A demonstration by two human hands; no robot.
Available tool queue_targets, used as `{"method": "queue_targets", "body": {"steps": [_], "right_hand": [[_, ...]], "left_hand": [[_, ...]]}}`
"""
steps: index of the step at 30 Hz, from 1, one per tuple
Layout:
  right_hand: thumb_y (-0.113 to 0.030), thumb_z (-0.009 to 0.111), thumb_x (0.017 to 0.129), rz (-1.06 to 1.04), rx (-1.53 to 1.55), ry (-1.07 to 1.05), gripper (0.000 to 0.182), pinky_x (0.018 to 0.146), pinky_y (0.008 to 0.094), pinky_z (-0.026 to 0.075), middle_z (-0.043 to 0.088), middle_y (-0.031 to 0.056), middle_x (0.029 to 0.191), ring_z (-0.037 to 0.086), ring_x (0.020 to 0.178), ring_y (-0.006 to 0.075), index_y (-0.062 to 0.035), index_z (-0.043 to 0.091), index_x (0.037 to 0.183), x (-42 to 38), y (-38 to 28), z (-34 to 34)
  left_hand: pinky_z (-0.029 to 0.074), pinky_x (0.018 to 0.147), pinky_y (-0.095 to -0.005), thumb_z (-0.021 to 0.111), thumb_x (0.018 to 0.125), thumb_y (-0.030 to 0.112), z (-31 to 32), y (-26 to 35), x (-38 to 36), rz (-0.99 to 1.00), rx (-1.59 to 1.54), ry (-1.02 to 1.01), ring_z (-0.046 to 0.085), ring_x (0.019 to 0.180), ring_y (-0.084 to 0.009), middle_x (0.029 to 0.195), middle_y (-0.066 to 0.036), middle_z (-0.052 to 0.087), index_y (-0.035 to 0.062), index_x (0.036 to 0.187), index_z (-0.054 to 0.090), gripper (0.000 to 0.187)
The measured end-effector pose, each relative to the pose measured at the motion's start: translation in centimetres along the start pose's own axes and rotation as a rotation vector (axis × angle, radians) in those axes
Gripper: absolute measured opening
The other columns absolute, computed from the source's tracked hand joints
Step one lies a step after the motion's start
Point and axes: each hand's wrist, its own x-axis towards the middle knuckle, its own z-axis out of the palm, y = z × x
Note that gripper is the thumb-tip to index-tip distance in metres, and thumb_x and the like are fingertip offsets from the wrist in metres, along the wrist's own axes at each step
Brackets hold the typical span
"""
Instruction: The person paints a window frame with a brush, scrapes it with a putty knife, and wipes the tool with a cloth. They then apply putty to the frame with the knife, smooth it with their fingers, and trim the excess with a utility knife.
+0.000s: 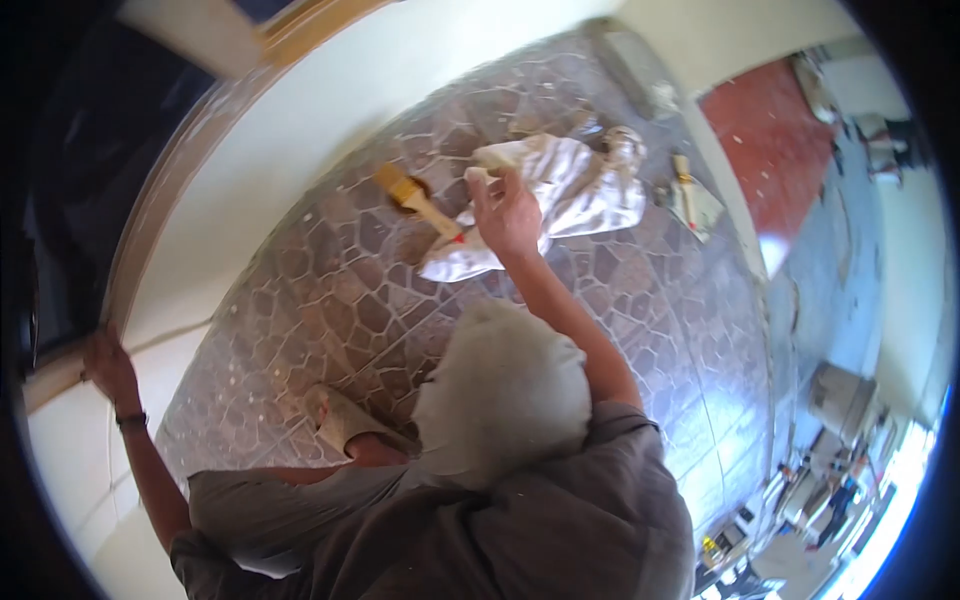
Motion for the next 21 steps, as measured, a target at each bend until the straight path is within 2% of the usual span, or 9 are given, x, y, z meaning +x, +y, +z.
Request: {"method": "queue_targets", "body": {"steps": [1,4,10,14,16,18,19,20,21], "right_hand": [[-0.031,0.068,0.087,0.025,0.05,0.132,0.031,0.067,0.0365,0.05,0.067,0.0146,0.076,0.066,0.071,0.0269,0.0003,0.064,0.089,1.3,1.4,-1.0],[-0.022,0.066,0.082,-0.099,-0.152,0.395,0.017,0.071,0.043,0.05,0.067,0.0149,0.082,0.064,0.079,0.033,-0.0049,0.065,0.085,5.1,8.7,-4.6],[-0.01,0.059,0.078,0.389,-0.499,0.69,0.013,0.076,0.0449,0.051,0.069,0.0148,0.087,0.065,0.084,0.0343,-0.0082,0.07,0.085,7.2,21.7,-13.3],[-0.014,0.064,0.079,0.268,-0.305,0.543,0.015,0.073,0.0421,0.053,0.07,0.0136,0.089,0.067,0.081,0.0333,-0.0069,0.071,0.09,9.8,19.2,-12.8],[-0.015,0.069,0.079,-0.07,-0.138,0.313,0.018,0.071,0.0368,0.054,0.07,0.0148,0.086,0.069,0.081,0.0297,-0.0064,0.071,0.095,11.1,14.6,-8.3],[-0.021,0.072,0.08,-0.241,0.038,-0.109,0.026,0.075,0.0395,0.053,0.069,0.0167,0.091,0.068,0.086,0.0303,-0.004,0.069,0.099,11.6,11.6,-2.7],[-0.033,0.075,0.078,-0.238,-0.169,-0.276,0.044,0.081,0.0423,0.052,0.068,0.0185,0.1,0.066,0.093,0.0331,-0.0032,0.065,0.108,11.8,9.7,-0.3],[-0.033,0.075,0.078,-0.28,-0.121,-0.301,0.044,0.081,0.0423,0.052,0.068,0.0185,0.1,0.066,0.093,0.0331,-0.0032,0.065,0.108,11.7,8.1,1.6],[-0.04,0.075,0.075,-0.132,-0.298,-0.33,0.054,0.083,0.0435,0.051,0.067,0.0191,0.104,0.065,0.096,0.0349,-0.0033,0.062,0.112,11.9,7.2,3.1]], "left_hand": [[0.045,0.066,-0.0498,0.06,0.094,0.023,0.9,-1.3,-0.7,-0.003,-0.069,-0.021,0.056,0.074,-0.0388,0.077,-0.017,0.057,0.002,0.079,0.055,0.026],[0.048,0.081,-0.0459,0.06,0.094,0.023,0.2,-0.6,-0.3,-0.122,-0.119,-0.013,0.061,0.091,-0.0391,0.1,-0.021,0.065,-0.002,0.107,0.062,0.028],[0.048,0.085,-0.0457,0.058,0.095,0.018,2.0,-1.4,-0.3,0.012,-0.144,-0.116,0.06,0.096,-0.0386,0.108,-0.021,0.064,-0.002,0.111,0.063,0.026],[0.047,0.091,-0.044,0.06,0.094,0.02,-0.2,1.5,0.4,-0.105,-0.148,-0.112,0.059,0.103,-0.0378,0.112,-0.021,0.063,-0.002,0.114,0.062,0.03],[0.045,0.095,-0.0444,0.061,0.094,0.023,-1.0,3.2,1.2,-0.14,-0.199,-0.113,0.057,0.109,-0.0389,0.116,-0.022,0.062,-0.0021,0.116,0.061,0.034],[0.043,0.099,-0.0454,0.063,0.093,0.024,-0.9,4.1,1.4,-0.102,-0.16,-0.099,0.054,0.114,-0.0398,0.119,-0.023,0.06,-0.0029,0.12,0.058,0.039],[0.042,0.1,-0.0458,0.063,0.092,0.024,-1.9,4.8,1.8,-0.151,-0.226,-0.138,0.053,0.116,-0.04,0.121,-0.024,0.059,-0.0034,0.121,0.057,0.04],[0.041,0.101,-0.0461,0.063,0.092,0.024,-2.7,5.4,2.1,-0.212,-0.283,-0.178,0.051,0.118,-0.0403,0.124,-0.024,0.058,-0.004,0.123,0.055,0.042],[0.041,0.101,-0.0463,0.063,0.092,0.021,-2.1,5.1,1.3,-0.19,-0.212,-0.169,0.051,0.117,-0.0408,0.123,-0.024,0.057,-0.0034,0.123,0.055,0.041]]}}
